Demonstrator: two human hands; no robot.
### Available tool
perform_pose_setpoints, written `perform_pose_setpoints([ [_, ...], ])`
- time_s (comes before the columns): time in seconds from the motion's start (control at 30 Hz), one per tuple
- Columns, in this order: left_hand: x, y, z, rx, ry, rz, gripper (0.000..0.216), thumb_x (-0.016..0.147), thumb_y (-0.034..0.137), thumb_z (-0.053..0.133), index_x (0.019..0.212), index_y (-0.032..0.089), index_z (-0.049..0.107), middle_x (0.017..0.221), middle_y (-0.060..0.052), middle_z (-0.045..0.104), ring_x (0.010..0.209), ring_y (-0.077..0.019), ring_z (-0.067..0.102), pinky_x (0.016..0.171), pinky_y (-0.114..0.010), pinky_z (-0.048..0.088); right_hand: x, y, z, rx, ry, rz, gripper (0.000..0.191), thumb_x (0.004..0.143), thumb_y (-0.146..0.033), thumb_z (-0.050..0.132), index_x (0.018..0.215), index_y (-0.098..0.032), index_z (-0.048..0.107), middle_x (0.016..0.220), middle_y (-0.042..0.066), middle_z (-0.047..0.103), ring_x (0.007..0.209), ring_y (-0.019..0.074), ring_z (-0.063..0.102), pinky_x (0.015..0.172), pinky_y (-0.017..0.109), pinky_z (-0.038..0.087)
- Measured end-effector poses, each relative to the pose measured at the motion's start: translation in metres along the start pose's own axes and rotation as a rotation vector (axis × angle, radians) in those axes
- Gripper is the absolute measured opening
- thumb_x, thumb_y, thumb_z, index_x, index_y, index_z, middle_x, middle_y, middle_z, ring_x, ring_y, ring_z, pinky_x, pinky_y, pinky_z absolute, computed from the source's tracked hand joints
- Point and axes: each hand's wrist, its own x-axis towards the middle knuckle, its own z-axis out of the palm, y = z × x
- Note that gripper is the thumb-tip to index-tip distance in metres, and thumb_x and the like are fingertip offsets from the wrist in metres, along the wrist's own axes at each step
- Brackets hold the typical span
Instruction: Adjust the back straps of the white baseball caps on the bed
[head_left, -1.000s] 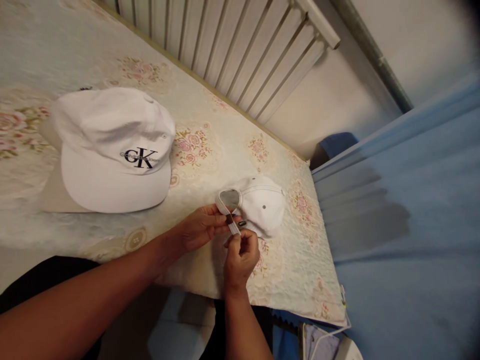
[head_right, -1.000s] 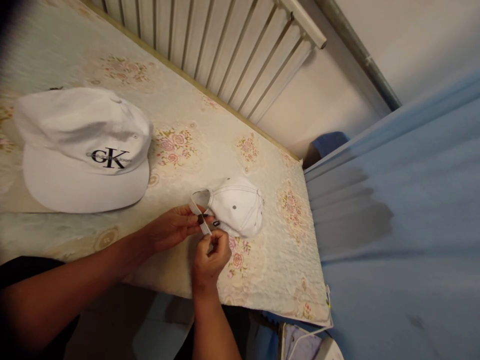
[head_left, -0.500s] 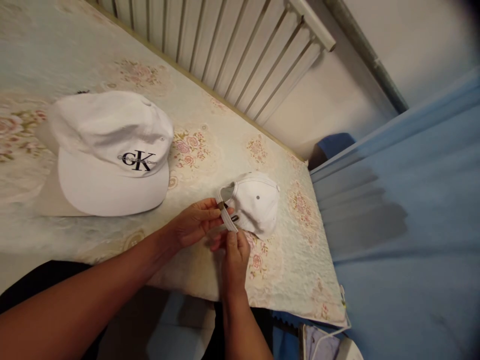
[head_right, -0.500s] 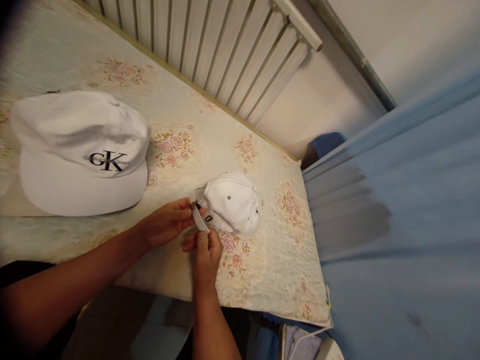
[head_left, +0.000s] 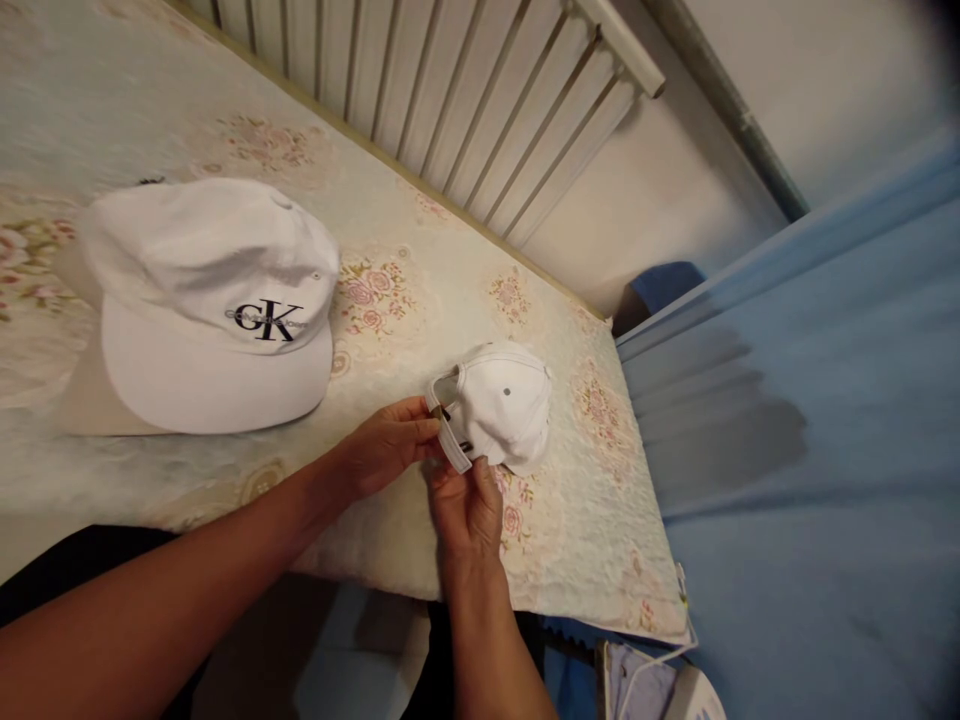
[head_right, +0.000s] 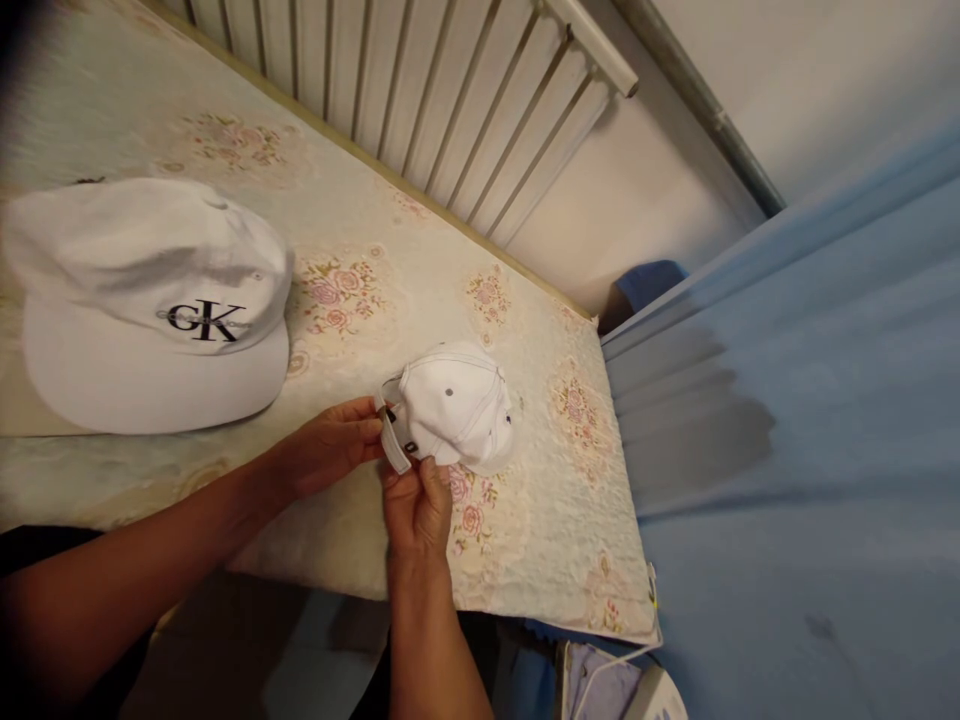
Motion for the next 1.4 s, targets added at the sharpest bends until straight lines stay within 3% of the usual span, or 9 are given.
perform_pose_setpoints([
  [0.2, -0.002, 0.002, 0.004, 0.026, -0.027, -0.019, 0.020, 0.076, 0.022, 0.071, 0.094, 0.013, 0.068, 0.086, -0.005, 0.069, 0.077, -0.0155, 0.063, 0.075, -0.028, 0.048, -0.001, -0.002, 0.003, 0.020, 0.006, -0.001, 0.043, 0.072, -0.026, 0.074, 0.112, -0.022, 0.062, 0.121, 0.006, 0.066, 0.099, 0.0160, 0.064, 0.072, 0.026, 0.054],
  [0.53, -0.006, 0.003, 0.011, 0.121, 0.004, 0.027, 0.011, 0.080, 0.018, 0.064, 0.088, 0.013, 0.069, 0.082, -0.002, 0.069, 0.075, -0.0149, 0.059, 0.072, -0.027, 0.043, -0.001, -0.001, 0.001, -0.088, -0.017, -0.048, 0.053, 0.071, -0.045, 0.073, 0.116, -0.022, 0.060, 0.125, 0.010, 0.062, 0.101, 0.0212, 0.062, 0.073, 0.034, 0.054],
  [0.63, -0.004, 0.001, 0.011, 0.151, 0.038, 0.047, 0.007, 0.075, 0.018, 0.067, 0.080, 0.013, 0.068, 0.073, -0.001, 0.066, 0.066, -0.0125, 0.056, 0.064, -0.025, 0.041, -0.002, -0.002, 0.004, -0.125, -0.025, -0.049, 0.050, 0.068, -0.039, 0.076, 0.113, -0.022, 0.061, 0.123, 0.009, 0.063, 0.095, 0.0207, 0.063, 0.072, 0.034, 0.055],
  [0.83, -0.004, -0.002, 0.012, 0.198, 0.055, 0.028, 0.002, 0.073, 0.014, 0.065, 0.075, 0.015, 0.065, 0.066, 0.000, 0.063, 0.061, -0.0121, 0.055, 0.060, -0.025, 0.039, -0.006, 0.000, 0.006, -0.168, -0.023, -0.096, 0.034, 0.064, -0.016, 0.074, 0.097, -0.020, 0.067, 0.087, 0.003, 0.070, 0.074, 0.0160, 0.062, 0.075, 0.037, 0.056],
  [1.1, -0.010, 0.003, 0.022, 0.171, 0.003, 0.024, 0.002, 0.074, 0.015, 0.064, 0.073, 0.015, 0.065, 0.064, 0.000, 0.063, 0.060, -0.0125, 0.053, 0.061, -0.028, 0.038, -0.006, 0.002, 0.006, -0.119, -0.063, -0.121, 0.019, 0.068, -0.019, 0.073, 0.085, -0.021, 0.066, 0.072, 0.000, 0.065, 0.068, 0.0150, 0.058, 0.074, 0.037, 0.055],
  [1.4, -0.008, -0.002, 0.018, 0.149, -0.016, 0.027, 0.005, 0.072, 0.015, 0.065, 0.075, 0.013, 0.061, 0.063, 0.001, 0.063, 0.058, -0.0118, 0.055, 0.060, -0.027, 0.040, -0.006, -0.001, 0.009, -0.052, -0.035, -0.081, 0.034, 0.063, -0.016, 0.076, 0.095, -0.020, 0.066, 0.086, 0.001, 0.068, 0.067, 0.0115, 0.056, 0.065, 0.029, 0.052],
])
